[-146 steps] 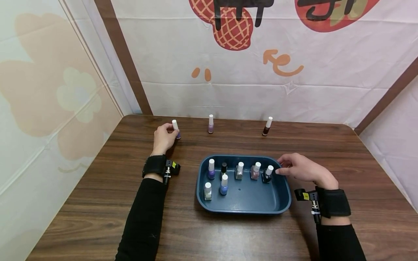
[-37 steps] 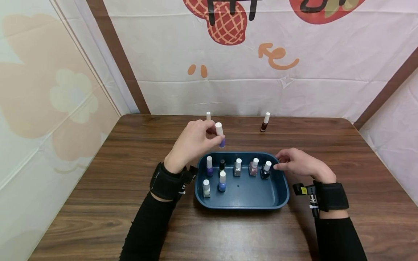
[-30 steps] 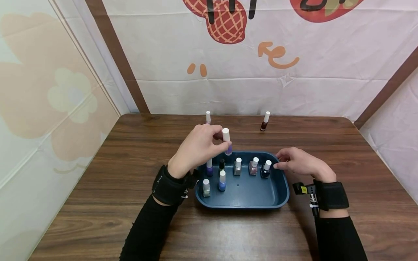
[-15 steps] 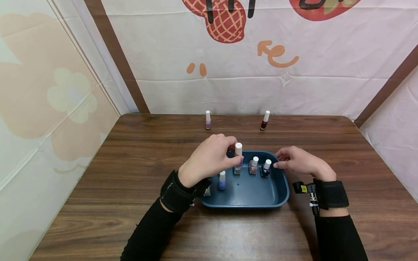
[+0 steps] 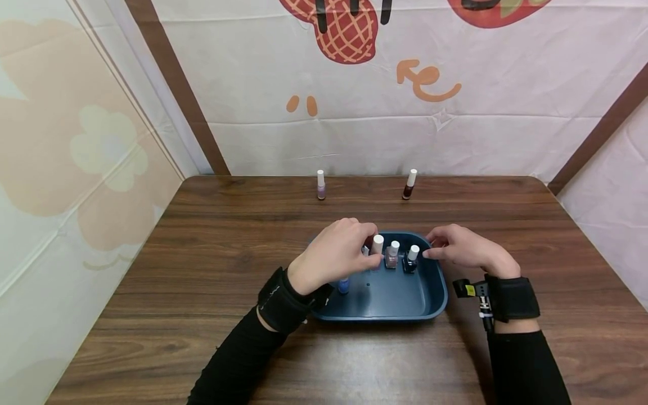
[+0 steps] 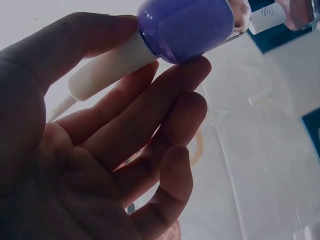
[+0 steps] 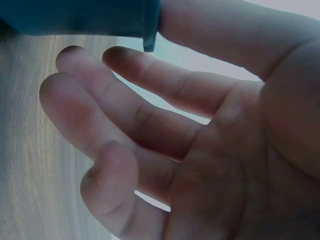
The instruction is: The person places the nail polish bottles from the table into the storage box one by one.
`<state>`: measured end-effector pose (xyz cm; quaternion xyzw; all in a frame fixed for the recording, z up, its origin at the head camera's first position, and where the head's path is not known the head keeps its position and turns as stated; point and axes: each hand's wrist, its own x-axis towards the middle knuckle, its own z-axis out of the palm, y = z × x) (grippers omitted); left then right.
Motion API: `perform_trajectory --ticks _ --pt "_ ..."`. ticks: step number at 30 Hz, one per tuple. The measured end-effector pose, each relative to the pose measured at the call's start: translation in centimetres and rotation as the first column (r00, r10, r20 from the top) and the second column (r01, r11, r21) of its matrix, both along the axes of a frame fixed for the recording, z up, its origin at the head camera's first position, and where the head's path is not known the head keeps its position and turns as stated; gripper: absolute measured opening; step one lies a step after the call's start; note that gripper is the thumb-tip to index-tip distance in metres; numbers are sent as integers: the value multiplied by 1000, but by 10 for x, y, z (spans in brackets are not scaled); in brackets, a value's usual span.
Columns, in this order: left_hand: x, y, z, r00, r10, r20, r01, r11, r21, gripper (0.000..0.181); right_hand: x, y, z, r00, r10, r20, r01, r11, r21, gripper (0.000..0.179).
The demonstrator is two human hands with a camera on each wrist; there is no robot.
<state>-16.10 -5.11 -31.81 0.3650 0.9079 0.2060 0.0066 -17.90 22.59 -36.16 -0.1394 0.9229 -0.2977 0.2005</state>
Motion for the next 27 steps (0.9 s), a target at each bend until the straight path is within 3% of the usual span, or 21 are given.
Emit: perform_trajectory --ticks 27 --pt "-5 10 -21 995 -96 -12 94 987 -129 11 0 2 0 1000 -3 -3 3 1000 -15 38"
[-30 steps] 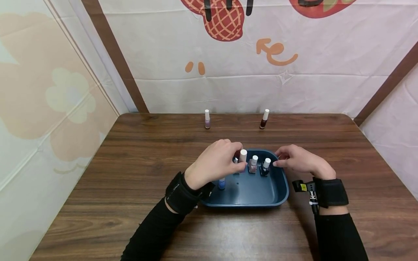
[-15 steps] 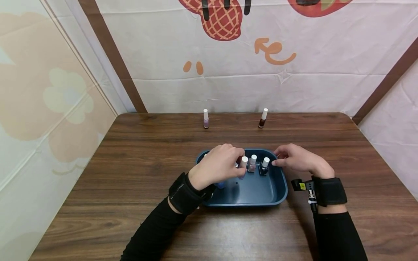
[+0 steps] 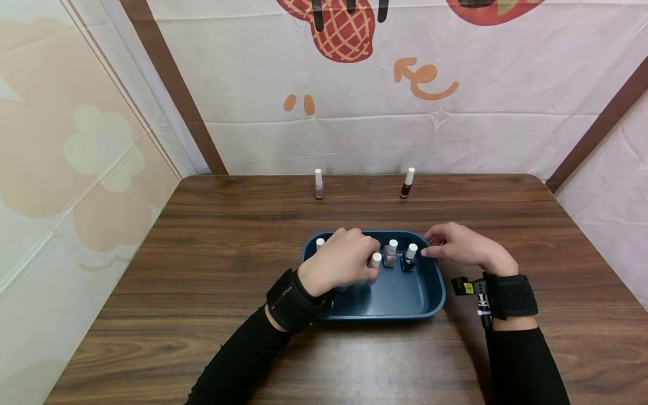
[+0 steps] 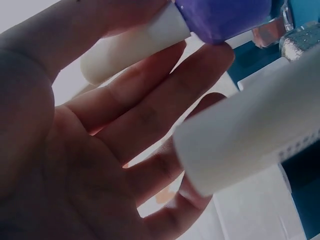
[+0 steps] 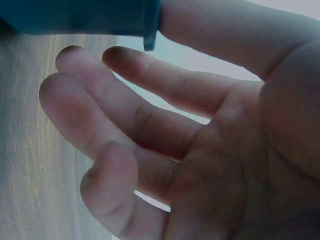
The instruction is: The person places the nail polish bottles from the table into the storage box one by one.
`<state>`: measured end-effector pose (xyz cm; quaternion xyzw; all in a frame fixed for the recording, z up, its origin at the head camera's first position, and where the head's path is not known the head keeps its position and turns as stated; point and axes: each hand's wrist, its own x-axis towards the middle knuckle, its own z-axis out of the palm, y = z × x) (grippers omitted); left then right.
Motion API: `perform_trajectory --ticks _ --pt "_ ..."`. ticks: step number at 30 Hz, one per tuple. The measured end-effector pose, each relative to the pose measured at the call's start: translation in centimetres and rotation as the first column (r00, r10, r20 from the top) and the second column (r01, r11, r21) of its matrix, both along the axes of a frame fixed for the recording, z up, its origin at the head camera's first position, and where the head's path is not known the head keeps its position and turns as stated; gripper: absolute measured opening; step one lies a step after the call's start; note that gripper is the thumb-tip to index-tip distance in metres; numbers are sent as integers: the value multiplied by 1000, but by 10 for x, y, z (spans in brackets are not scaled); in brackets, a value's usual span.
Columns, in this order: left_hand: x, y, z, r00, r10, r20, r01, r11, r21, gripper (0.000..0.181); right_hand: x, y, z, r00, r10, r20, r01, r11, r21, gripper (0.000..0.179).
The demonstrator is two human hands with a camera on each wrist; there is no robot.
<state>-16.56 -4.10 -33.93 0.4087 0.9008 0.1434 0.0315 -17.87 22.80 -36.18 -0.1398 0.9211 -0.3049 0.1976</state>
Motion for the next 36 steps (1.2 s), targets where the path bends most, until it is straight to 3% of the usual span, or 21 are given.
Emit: perform_trajectory --ticks 7,12,17,36 --pt "2 4 -4 999 32 23 -29 994 -109 4 1 1 0 1000 -2 2 2 1000 -6 38" --pt "4 6 -6 999 26 20 -22 987 -160 13 1 0 0 1000 5 -4 -5 1000 -7 39" --pt "5 7 -8 1000 17 16 -13 981 -193 8 0 0 -1 1000 7 2 -7 1000 -7 39" --pt "9 10 -11 1000 22 -3 -22 970 -242 10 1 -2 -1 1000 7 -2 -7 1000 4 38"
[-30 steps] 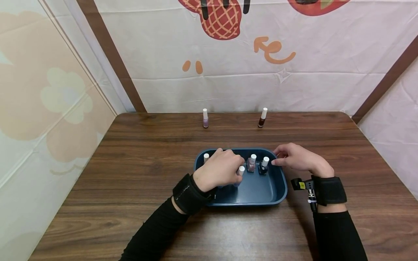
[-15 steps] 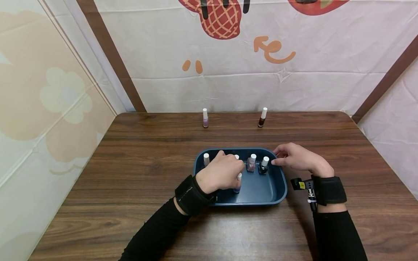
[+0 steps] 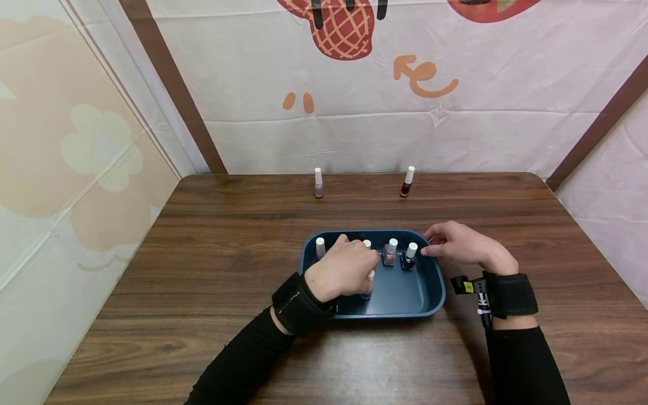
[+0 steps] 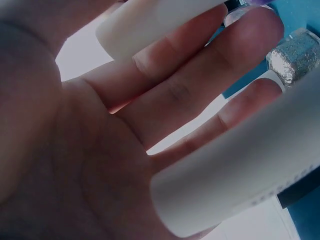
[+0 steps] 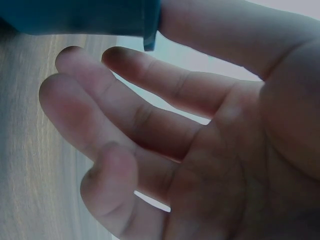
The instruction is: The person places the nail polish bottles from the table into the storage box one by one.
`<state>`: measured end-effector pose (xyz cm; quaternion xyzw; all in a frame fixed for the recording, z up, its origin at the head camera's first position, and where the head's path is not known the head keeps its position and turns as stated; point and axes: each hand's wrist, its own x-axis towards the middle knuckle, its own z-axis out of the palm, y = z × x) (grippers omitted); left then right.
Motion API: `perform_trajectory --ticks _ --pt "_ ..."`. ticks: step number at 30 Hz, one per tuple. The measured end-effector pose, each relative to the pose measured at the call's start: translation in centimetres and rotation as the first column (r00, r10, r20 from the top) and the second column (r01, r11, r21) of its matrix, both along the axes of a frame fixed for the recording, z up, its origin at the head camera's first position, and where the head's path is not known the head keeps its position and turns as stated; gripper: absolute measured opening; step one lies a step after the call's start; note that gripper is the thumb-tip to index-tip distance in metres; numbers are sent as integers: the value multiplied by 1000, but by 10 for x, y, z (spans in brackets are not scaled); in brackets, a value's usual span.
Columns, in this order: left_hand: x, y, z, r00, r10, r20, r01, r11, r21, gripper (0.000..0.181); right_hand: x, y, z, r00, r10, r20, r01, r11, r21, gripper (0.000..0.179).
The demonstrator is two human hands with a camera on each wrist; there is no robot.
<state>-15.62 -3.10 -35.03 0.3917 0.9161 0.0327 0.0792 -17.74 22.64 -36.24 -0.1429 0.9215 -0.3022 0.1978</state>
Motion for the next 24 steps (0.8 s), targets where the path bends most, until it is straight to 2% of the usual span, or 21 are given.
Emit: perform_trajectory --ticks 16,24 --pt "0 0 1 1000 4 16 -3 1000 -17 14 -1 1 1 1000 5 0 -5 1000 -2 38" --pt "3 -4 8 1000 -12 26 12 1000 9 30 -2 1 2 1000 4 13 -3 1000 -10 37"
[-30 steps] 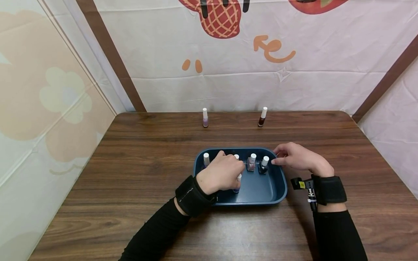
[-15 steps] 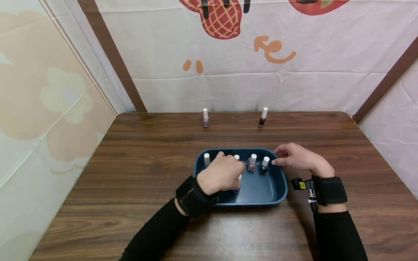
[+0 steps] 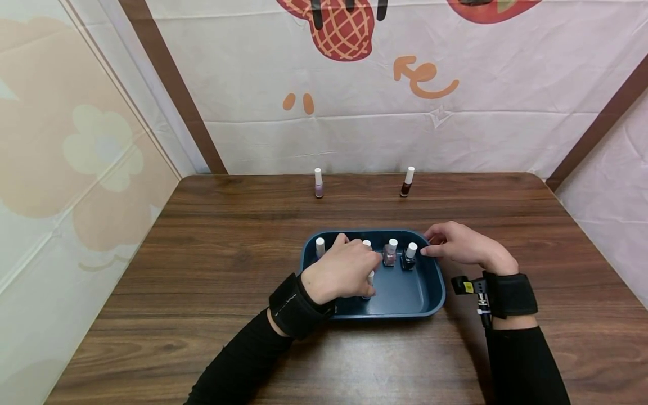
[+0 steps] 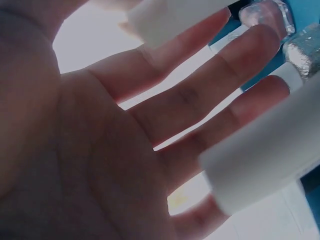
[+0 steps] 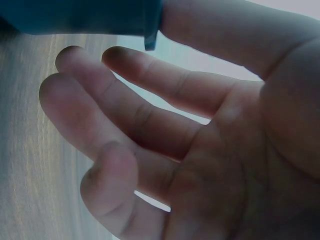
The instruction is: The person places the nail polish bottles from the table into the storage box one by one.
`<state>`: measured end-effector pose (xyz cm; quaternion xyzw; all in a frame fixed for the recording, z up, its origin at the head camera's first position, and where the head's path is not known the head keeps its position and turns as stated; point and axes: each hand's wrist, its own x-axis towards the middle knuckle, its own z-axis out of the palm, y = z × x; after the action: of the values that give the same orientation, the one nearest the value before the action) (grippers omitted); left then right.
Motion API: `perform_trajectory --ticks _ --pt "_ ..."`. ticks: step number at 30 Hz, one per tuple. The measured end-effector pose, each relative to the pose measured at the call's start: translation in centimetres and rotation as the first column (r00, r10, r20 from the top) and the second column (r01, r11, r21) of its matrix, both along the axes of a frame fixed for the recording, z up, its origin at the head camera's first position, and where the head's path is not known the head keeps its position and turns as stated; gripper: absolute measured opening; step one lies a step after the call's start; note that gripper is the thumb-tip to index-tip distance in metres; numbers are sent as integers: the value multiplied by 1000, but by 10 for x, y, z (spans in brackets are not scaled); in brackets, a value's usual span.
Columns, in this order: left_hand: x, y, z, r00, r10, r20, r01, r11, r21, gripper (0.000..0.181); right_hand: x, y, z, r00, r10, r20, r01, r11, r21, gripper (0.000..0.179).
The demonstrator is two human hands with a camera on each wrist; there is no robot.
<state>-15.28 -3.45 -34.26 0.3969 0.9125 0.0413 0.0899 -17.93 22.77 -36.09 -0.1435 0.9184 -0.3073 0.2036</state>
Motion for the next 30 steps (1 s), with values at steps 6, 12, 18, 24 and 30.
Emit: perform_trajectory --ticks 6,12,18,24,30 --pt "2 -5 10 1000 -21 24 20 999 26 32 0 0 -1 1000 -2 1 2 1000 -3 37" --pt "2 -15 24 999 -18 50 14 997 69 31 1 0 0 1000 -4 2 4 1000 -4 38" --pt "-4 -32 37 998 22 52 -31 985 167 31 0 0 0 1000 -9 2 9 1000 -8 38" --pt "-17 -53 42 996 90 27 -94 940 327 28 1 1 -2 1000 -11 11 11 1000 -14 38" --pt "-37 -71 40 986 147 75 -165 843 512 21 2 0 -2 1000 -12 4 12 1000 -26 39"
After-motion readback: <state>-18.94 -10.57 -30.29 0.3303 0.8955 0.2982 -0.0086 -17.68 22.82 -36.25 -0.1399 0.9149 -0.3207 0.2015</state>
